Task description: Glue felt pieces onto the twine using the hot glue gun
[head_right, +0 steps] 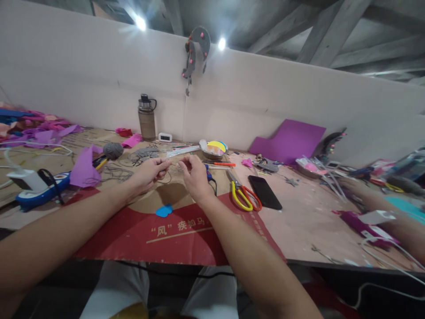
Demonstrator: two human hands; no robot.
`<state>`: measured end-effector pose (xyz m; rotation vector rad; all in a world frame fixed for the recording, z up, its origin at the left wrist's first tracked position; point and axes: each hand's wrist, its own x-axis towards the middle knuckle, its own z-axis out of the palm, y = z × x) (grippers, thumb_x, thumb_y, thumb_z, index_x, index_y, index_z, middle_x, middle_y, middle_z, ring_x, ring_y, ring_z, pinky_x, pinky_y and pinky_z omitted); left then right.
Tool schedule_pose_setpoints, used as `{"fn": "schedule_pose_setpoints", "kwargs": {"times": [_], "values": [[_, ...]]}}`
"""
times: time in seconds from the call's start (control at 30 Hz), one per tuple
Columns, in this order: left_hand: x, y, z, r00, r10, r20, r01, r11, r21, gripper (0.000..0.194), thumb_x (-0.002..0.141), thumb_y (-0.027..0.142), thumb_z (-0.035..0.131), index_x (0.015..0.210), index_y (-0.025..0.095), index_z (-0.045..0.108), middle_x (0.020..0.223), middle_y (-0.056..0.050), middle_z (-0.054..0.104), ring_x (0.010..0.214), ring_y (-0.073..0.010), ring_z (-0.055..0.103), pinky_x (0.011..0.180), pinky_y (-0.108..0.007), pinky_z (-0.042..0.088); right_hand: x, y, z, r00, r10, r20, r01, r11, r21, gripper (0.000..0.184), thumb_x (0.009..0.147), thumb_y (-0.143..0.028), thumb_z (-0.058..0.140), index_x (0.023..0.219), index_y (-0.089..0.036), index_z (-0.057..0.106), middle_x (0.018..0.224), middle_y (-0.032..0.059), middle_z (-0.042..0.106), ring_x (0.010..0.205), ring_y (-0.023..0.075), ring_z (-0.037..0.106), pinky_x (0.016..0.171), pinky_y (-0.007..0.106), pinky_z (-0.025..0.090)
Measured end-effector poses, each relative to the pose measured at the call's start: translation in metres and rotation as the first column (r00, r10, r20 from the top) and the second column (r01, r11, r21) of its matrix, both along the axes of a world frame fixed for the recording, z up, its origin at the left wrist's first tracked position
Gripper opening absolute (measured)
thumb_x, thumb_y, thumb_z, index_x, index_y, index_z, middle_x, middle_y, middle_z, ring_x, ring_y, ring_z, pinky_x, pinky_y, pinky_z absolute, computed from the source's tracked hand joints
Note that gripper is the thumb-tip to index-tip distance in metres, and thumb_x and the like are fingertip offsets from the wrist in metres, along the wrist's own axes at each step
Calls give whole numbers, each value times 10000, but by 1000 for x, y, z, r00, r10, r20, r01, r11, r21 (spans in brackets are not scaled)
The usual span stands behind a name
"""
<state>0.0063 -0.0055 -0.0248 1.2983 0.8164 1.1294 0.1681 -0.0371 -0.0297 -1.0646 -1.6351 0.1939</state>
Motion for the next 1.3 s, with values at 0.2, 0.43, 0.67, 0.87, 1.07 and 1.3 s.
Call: {"fn": "schedule_pose_setpoints", "kwargs": {"times": [0.2, 0.43, 0.67, 0.87, 1.07, 1.3], "values": [[-1, -7, 3, 965, 93, -247, -52, 985, 166, 303, 704, 418, 703, 712, 136, 593, 540, 40, 479, 433, -52, 360, 428, -198, 259, 0, 0, -1, 987, 22, 158, -31, 998, 55, 64, 851, -268, 590, 850, -205, 582, 831, 36, 556, 789, 177, 523, 721, 314, 428], [-4, -5, 3, 876, 225, -427, -45, 919, 392, 259, 745, 414, 657, 742, 155, 652, 554, 23, 538, 503, -99, 430, 511, -222, 329, -1, 0, 0, 975, -15, 222, 1, 998, 64, 83, 821, -246, 647, 768, -216, 590, 798, 37, 581, 806, 199, 527, 727, 336, 416], [-5, -12, 10, 829, 321, -457, -68, 870, 488, 160, 744, 314, 666, 746, 156, 689, 507, 29, 524, 544, -127, 450, 568, -233, 328, 0, 4, -4, 971, -44, 236, 30, 998, 62, 117, 806, -263, 672, 744, -211, 587, 789, 39, 599, 797, 202, 539, 722, 342, 411], [-5, -12, 11, 807, 326, -492, -44, 865, 500, 130, 755, 279, 648, 757, 157, 689, 563, 16, 566, 572, -134, 472, 617, -245, 342, -2, 4, -5, 969, -55, 239, 47, 998, 41, 150, 807, -287, 679, 727, -206, 581, 770, 34, 599, 770, 189, 535, 700, 323, 399], [-4, -15, 14, 817, 320, -480, -57, 872, 486, 110, 739, 269, 665, 725, 160, 679, 559, 11, 572, 568, -139, 474, 600, -246, 340, -2, 5, -4, 976, -5, 217, 9, 1000, -17, 170, 812, -287, 660, 700, -202, 565, 741, 24, 596, 738, 174, 520, 683, 311, 385], [-6, -11, 12, 813, 329, -480, -43, 857, 514, 128, 727, 291, 687, 717, 164, 683, 542, 14, 570, 546, -130, 462, 574, -242, 329, 0, 5, 1, 975, 89, 205, -68, 992, -106, 177, 833, -281, 606, 698, -201, 523, 710, 5, 564, 698, 154, 497, 655, 288, 372]]}}
